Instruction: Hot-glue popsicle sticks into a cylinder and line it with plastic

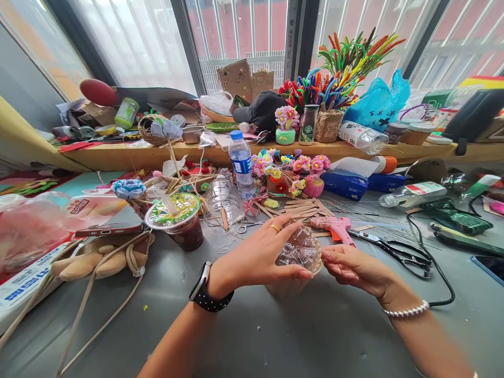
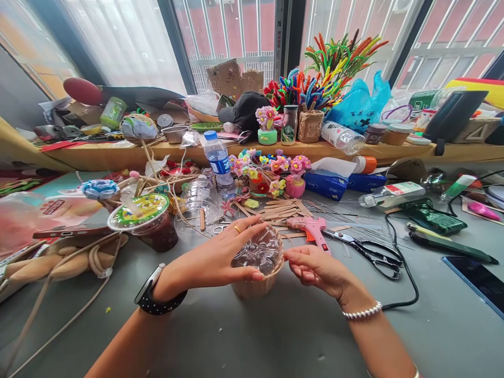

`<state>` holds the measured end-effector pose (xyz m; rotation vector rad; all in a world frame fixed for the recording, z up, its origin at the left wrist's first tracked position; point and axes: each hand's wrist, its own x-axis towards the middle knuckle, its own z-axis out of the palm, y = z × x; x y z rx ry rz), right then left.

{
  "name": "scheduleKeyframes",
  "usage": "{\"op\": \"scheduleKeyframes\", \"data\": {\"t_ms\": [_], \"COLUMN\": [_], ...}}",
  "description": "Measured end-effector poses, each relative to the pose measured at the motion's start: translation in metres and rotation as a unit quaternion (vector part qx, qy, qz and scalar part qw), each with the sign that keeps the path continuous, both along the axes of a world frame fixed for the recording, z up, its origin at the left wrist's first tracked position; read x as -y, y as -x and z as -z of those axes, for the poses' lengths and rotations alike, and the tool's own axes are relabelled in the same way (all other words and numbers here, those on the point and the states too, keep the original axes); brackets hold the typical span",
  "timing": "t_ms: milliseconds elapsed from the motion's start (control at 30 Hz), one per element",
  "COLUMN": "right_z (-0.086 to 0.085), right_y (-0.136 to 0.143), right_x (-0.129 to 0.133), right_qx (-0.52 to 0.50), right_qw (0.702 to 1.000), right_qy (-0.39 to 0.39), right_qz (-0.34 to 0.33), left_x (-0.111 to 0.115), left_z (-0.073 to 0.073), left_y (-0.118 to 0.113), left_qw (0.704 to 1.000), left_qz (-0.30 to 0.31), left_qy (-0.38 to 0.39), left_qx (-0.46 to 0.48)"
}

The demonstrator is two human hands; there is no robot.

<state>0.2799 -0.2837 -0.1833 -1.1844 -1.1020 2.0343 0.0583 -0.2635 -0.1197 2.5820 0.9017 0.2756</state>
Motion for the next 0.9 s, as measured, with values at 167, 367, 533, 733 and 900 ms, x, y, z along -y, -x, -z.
{"op": "scheduleKeyframes", "data": {"t_ms": [167,367,533,733,900], "right_z": [-0.005,-0.003,-0.003,-0.008,-0.013], "right_y": [0.002,0.003,0.006,0.01,0.014], "right_x": [0.003,0.002,0.003,0.007,0.009], "right_qx": [-0.031,-0.073,-0.094,-0.116,-0.061], "right_qw": [0.999,0.995,0.992,0.983,0.974], "right_qy": [0.018,0.047,0.031,-0.032,-0.105], "right_qz": [0.033,0.055,0.078,0.138,0.191], "left_x": [0.0,-0.001,0.0,0.001,0.001], "left_z": [0.0,0.004,0.004,0.003,0.003], "left_y": [0.002,0.003,0.001,-0.001,-0.002], "left_qw": [1.0,1.0,1.0,0.999,0.999], "left_qz": [0.012,0.015,0.013,0.013,0.025], "left_qy": [-0.007,-0.01,-0.015,-0.029,-0.028], "left_qx": [0.015,0.017,0.014,0.017,0.035]}}
